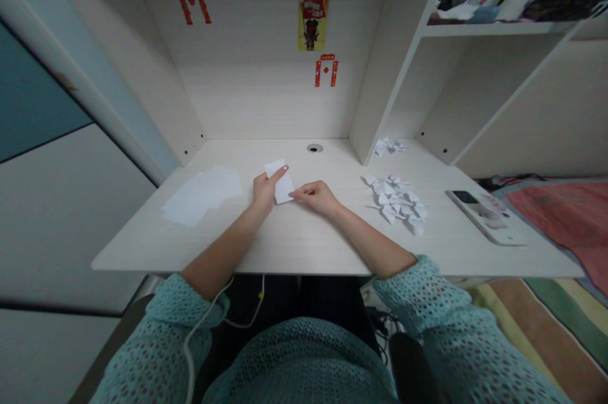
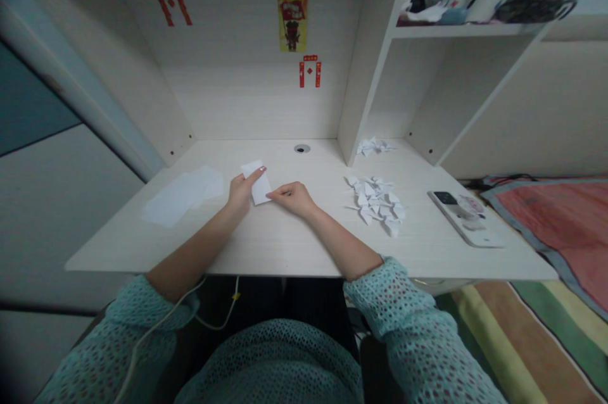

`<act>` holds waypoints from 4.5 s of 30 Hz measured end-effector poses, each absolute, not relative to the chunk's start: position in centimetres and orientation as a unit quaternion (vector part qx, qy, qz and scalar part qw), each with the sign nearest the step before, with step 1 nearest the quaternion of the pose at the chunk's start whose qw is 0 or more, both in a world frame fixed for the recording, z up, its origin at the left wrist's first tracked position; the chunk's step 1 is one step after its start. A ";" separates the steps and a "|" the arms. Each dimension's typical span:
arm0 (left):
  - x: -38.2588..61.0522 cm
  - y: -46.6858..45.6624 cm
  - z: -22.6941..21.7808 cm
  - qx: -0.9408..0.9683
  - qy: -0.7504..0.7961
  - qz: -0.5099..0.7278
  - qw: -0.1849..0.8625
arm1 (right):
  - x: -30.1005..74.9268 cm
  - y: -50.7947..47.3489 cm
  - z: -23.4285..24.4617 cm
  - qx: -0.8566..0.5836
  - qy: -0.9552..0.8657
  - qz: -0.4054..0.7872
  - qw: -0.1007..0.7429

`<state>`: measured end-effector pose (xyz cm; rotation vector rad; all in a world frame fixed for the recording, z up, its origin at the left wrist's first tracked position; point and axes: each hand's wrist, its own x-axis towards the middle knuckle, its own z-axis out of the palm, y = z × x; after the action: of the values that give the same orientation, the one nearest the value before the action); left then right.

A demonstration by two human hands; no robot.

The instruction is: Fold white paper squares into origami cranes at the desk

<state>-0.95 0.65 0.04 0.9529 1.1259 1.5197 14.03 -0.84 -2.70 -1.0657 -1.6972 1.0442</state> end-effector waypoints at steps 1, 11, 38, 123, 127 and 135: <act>-0.9 0.7 0.1 0.383 0.465 0.626 0.495 | 14.0 -0.7 -2.8 -0.425 -0.679 0.420 0.427; -0.7 0.7 -0.1 0.367 0.462 0.638 0.495 | 14.2 -0.8 -2.1 -0.467 -0.776 0.217 0.365; 0.6 0.1 -1.9 0.438 0.432 0.603 0.508 | 14.0 0.2 -3.4 -0.467 -0.648 0.348 0.491; 0.3 -0.2 -1.0 0.585 0.436 0.520 0.444 | 14.1 -1.6 -1.7 -0.510 -0.706 0.173 0.460; 0.4 -0.1 -1.3 0.575 0.438 0.534 0.438 | 13.8 -1.4 -1.9 -0.511 -0.712 0.149 0.457; 0.2 0.4 -1.7 0.443 0.406 0.591 0.538 | 14.2 -1.3 -1.9 -0.478 -0.757 0.052 0.443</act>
<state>0.20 0.38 -1.74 1.0532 0.9669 1.4067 14.16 -1.26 -1.87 -1.1846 -1.8763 0.1282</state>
